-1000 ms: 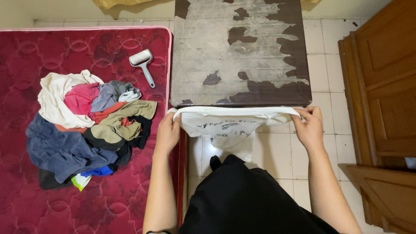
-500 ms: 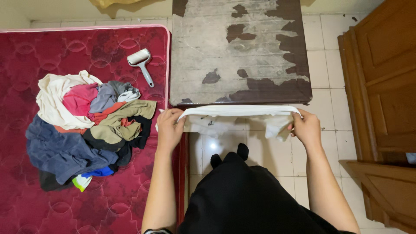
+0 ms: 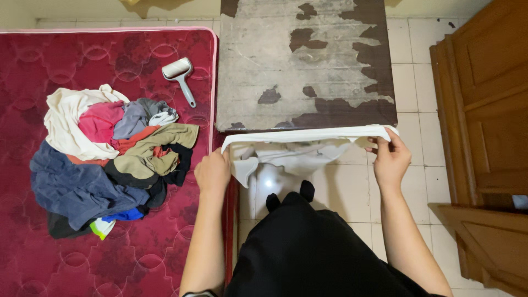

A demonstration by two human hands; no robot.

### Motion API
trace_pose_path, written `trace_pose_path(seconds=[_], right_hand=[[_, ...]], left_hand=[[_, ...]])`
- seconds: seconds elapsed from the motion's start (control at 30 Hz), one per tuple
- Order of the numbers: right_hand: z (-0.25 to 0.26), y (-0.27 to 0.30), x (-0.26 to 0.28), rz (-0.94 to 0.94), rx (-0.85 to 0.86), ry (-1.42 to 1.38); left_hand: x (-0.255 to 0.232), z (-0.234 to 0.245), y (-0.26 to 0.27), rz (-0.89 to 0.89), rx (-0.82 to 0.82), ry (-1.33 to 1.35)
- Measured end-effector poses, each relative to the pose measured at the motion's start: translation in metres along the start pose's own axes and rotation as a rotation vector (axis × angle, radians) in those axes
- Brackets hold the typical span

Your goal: The person picks up a white t-shirt from a pile on a bed, spreads it flat on a small table, uses a lint roller across the front of the garment, and then folds it in half.

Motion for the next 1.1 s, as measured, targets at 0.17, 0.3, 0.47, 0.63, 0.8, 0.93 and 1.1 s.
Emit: trace_pose_path(seconds=[0.17, 0.3, 0.47, 0.63, 0.8, 0.93, 1.1], right_hand=[[-0.007, -0.002, 0.005, -0.037, 0.070, -0.011], [-0.008, -0.002, 0.005, 0.057, 0.085, -0.007], [-0.004, -0.003, -0.003, -0.232, -0.029, -0.099], [-0.001, -0.008, 0.021, 0.102, -0.060, -0.136], [-0.007, -0.015, 0.025, 0.009, -0.060, -0.246], [-0.019, -0.002, 0.015, 0.144, -0.074, -0.186], [-0.019, -0.008, -0.005, -0.085, -0.079, -0.213]], left_hand=[[0.005, -0.009, -0.011, 0.096, 0.221, 0.580], [0.000, -0.027, -0.023, 0.019, 0.353, 1.268], [-0.018, -0.029, -0.017, -0.007, 0.254, 1.389], [-0.033, 0.007, 0.009, -0.450, -0.153, 1.033], [-0.034, 0.029, 0.002, -0.361, -0.256, 0.923], [-0.025, 0.018, -0.005, -0.079, -0.010, 0.783], [-0.028, 0.013, -0.001, -0.633, -0.301, 0.897]])
Point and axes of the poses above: each hand's wrist, its own y-axis away from the middle knuckle, its own z-axis out of the back of the hand, x = y × z, the point moved 3 cm from there along -y, towards the middle knuckle, and after that the axes turned 7 degrees about x, right-handed, at the moved point
